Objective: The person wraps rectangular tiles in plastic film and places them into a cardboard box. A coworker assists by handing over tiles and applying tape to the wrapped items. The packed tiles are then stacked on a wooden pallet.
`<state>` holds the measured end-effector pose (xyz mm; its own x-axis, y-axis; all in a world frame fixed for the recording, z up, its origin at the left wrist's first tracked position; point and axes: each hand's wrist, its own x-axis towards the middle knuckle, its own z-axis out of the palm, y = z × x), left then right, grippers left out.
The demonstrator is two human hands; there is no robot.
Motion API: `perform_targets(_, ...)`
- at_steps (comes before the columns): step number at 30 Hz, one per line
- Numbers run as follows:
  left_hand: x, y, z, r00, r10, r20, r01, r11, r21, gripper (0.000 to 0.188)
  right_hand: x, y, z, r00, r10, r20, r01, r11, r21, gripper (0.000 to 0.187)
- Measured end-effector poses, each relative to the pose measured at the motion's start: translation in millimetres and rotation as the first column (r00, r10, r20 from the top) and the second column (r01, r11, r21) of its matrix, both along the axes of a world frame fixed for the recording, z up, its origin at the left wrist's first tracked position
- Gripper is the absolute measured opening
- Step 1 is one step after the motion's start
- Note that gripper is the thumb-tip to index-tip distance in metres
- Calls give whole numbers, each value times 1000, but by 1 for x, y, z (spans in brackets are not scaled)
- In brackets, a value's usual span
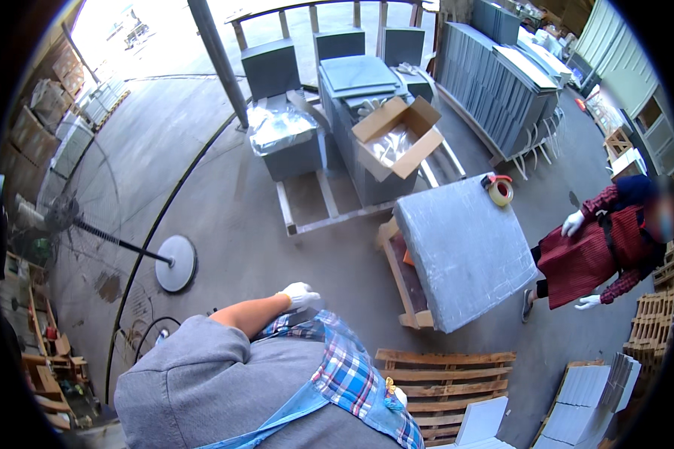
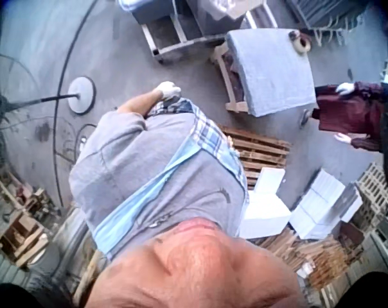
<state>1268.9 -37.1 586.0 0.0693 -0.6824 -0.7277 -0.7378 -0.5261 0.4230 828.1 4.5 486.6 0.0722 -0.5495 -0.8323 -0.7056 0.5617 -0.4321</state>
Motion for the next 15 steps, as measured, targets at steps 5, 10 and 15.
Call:
perform_targets(5,87,-43,-9,999,50,-18,-47,990,132,53,83,-78,21,997,-42,59,47,995,-90,36)
perform_targets(10,160,-88,-16,986,165,-15,-166,979,-122,55,143,-134,27,994,-73,85,82,990,-116,33)
perform_targets(15,198,-144,-31,703,563,-434,-606,794,49,37,177,-188,26,991,-107,84,117,985,-127,31)
